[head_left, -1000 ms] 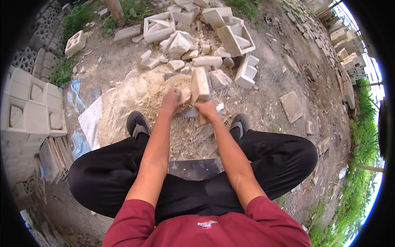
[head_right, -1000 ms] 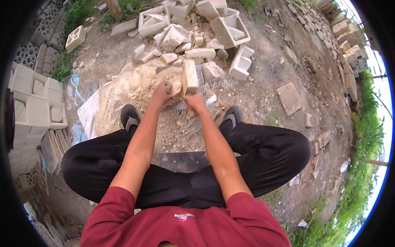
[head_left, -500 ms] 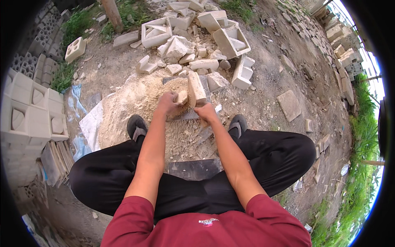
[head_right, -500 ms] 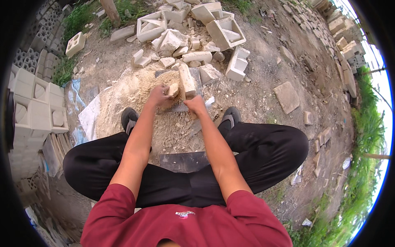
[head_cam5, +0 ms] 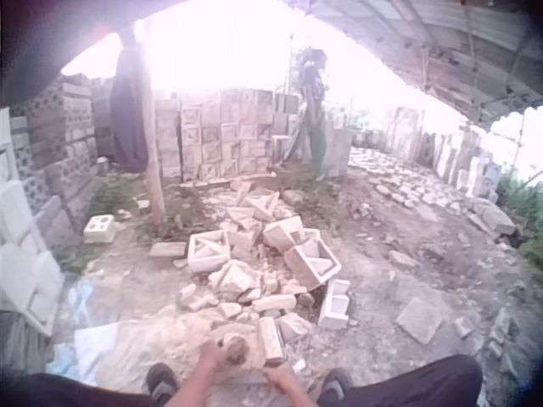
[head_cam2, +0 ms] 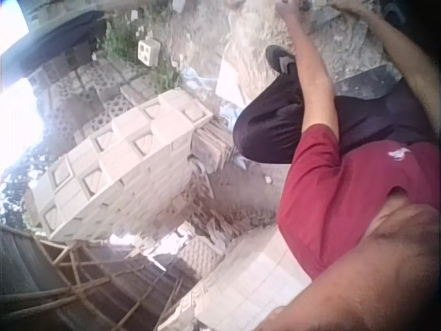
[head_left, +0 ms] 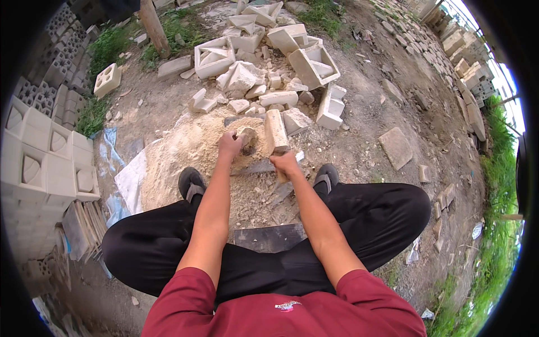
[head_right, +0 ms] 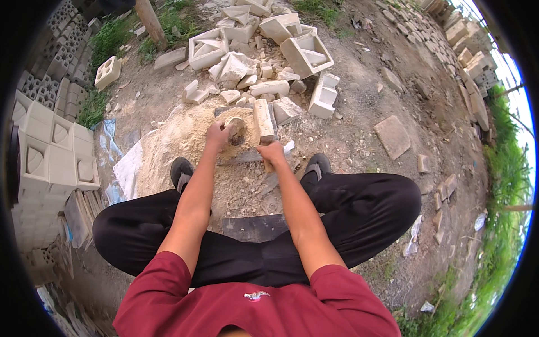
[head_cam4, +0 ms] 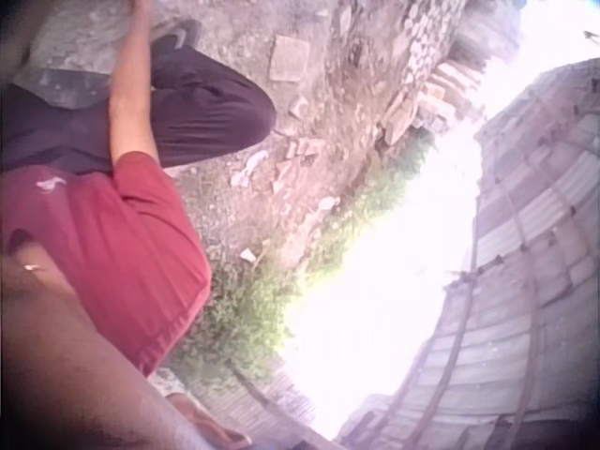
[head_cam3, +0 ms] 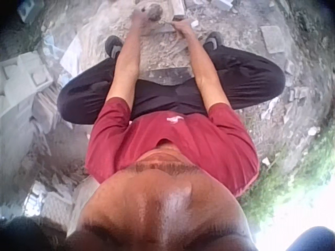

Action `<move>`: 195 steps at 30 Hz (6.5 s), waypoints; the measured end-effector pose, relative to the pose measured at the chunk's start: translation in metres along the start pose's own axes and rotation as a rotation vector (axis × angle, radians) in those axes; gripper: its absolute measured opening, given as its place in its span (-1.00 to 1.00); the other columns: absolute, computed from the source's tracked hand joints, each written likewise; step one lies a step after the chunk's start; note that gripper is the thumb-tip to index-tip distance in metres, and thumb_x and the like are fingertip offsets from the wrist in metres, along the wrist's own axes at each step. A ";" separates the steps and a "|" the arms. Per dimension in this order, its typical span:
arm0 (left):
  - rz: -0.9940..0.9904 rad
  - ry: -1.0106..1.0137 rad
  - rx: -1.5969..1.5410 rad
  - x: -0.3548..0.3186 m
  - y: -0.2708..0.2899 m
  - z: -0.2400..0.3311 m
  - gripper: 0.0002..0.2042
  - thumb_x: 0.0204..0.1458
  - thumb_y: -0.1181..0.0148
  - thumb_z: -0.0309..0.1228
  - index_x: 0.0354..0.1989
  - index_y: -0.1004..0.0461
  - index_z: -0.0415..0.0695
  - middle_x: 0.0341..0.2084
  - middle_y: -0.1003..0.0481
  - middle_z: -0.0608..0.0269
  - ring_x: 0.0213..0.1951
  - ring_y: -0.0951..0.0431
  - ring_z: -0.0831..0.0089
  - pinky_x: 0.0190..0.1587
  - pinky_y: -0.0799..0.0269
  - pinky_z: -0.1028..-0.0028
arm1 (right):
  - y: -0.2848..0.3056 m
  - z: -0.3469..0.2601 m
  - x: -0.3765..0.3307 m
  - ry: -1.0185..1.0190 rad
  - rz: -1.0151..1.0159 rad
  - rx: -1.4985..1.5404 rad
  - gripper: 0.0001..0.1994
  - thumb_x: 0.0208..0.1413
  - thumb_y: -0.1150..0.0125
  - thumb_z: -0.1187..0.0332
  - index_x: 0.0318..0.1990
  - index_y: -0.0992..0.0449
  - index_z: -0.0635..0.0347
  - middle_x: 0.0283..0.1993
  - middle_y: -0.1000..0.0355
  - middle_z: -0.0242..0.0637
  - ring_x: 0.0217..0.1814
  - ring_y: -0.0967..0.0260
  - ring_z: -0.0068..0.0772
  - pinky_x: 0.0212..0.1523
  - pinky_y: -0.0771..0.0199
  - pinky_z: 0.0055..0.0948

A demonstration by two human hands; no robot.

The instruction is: The person shapes a stone block by striking a large stone piece with a wooden mallet while holding a smaller stone fragment to chip away material, creating stone dust and debris.

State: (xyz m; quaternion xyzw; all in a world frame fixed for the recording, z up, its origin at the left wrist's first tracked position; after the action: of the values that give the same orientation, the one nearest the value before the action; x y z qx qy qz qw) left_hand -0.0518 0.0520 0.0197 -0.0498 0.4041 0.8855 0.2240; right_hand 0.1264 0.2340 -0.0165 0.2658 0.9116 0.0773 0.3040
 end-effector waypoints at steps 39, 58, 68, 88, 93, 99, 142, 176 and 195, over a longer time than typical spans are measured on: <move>0.231 -0.027 -0.059 -0.033 -0.016 0.048 -0.63 -0.25 -0.26 -0.50 -0.14 -0.54 -0.15 -0.13 -0.40 -0.16 -0.06 -0.44 -0.05 0.07 -0.38 0.24 | -0.003 -0.017 -0.022 0.022 0.066 -0.183 -0.66 -0.22 -0.35 0.23 -0.41 -0.58 0.40 -0.50 -0.55 -0.06 -0.51 -0.56 -0.24 -0.41 -0.54 -0.32; 0.262 -0.002 -0.033 -0.037 -0.017 0.053 -0.69 -0.10 -0.17 -0.42 -0.14 -0.56 -0.19 -0.16 -0.40 -0.19 -0.06 -0.43 -0.06 0.05 -0.37 0.20 | 0.012 -0.078 -0.014 0.226 0.148 0.000 -0.70 -0.19 -0.33 0.24 -0.41 -0.56 0.36 -0.56 -0.50 -0.10 -0.54 -0.51 -0.23 -0.47 -0.49 -0.26; 0.289 -0.033 -0.054 -0.041 -0.014 0.061 -0.72 -0.15 -0.16 -0.47 -0.19 -0.56 -0.18 -0.19 -0.39 -0.12 -0.13 -0.45 -0.04 0.00 -0.38 0.20 | -0.005 -0.025 -0.012 0.145 0.068 -0.128 -0.71 -0.15 -0.31 0.28 -0.38 -0.56 0.40 -0.57 -0.50 -0.18 -0.54 -0.49 -0.33 -0.51 -0.46 -0.31; 0.281 0.052 -0.071 -0.039 -0.010 0.023 -0.71 -0.23 -0.21 -0.44 -0.24 -0.56 -0.12 -0.22 -0.42 -0.14 -0.10 -0.46 -0.04 0.01 -0.40 0.21 | -0.002 -0.104 -0.029 0.281 0.157 0.062 -0.65 -0.20 -0.35 0.24 -0.34 -0.55 0.39 -0.54 -0.53 -0.07 -0.43 -0.57 -0.18 -0.38 -0.54 -0.26; 0.234 0.008 -0.093 -0.038 -0.019 0.059 -0.71 -0.15 -0.21 -0.40 -0.19 -0.55 -0.15 -0.15 -0.40 -0.11 -0.09 -0.46 -0.01 0.01 -0.40 0.22 | -0.013 0.011 -0.007 0.164 0.077 -0.024 -0.68 -0.14 -0.31 0.29 -0.32 -0.52 0.41 -0.61 -0.46 -0.22 -0.64 -0.45 -0.39 -0.64 -0.43 -0.37; 0.357 0.026 -0.127 -0.036 -0.005 0.017 -0.74 -0.22 -0.25 -0.42 -0.28 -0.57 -0.17 -0.25 -0.45 -0.14 -0.12 -0.47 -0.04 0.02 -0.39 0.21 | -0.011 -0.085 -0.026 0.157 -0.014 0.108 -0.76 -0.11 -0.30 0.33 -0.39 -0.55 0.39 -0.57 -0.47 -0.21 -0.65 -0.43 -0.44 -0.63 -0.43 -0.40; 0.259 0.065 0.193 -0.056 -0.003 0.020 -0.77 -0.03 -0.22 -0.27 -0.18 -0.52 0.00 -0.05 -0.35 0.11 0.12 -0.27 0.11 0.17 -0.14 0.02 | -0.018 -0.088 -0.036 0.325 0.090 0.027 -0.75 -0.10 -0.31 0.35 -0.35 -0.55 0.40 -0.55 -0.51 -0.21 -0.66 -0.45 -0.44 -0.63 -0.43 -0.42; 0.294 0.053 0.057 -0.050 -0.003 0.022 -0.76 -0.09 -0.31 -0.31 -0.24 -0.49 -0.06 -0.18 -0.38 0.05 -0.02 -0.39 0.06 0.04 -0.30 0.12 | -0.041 -0.056 -0.054 0.453 0.310 -0.156 -0.72 -0.17 -0.31 0.30 -0.36 -0.57 0.36 -0.54 -0.52 -0.13 -0.53 -0.53 -0.34 -0.49 -0.47 -0.35; 0.280 -0.134 0.302 -0.057 0.002 0.015 -0.43 -0.22 -0.39 -0.23 -0.01 -0.40 -0.22 -0.15 -0.37 0.03 -0.08 -0.39 0.09 0.00 -0.34 0.12 | -0.031 -0.052 -0.029 0.072 -0.056 -0.161 -0.71 -0.11 -0.29 0.31 -0.35 -0.56 0.44 -0.52 -0.52 -0.17 -0.58 -0.47 -0.41 -0.56 -0.48 -0.34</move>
State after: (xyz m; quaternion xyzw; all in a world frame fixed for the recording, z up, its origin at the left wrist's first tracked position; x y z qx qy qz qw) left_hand -0.0005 0.0414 0.0465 0.0999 0.5195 0.8386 0.1300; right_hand 0.1013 0.1935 0.0307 0.2119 0.9198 0.1512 0.2935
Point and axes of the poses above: each hand's wrist, its own x-axis towards the middle knuckle, its own y-axis out of the back of the hand, z = x × y, the point moved 8 cm from there along x, towards the middle knuckle
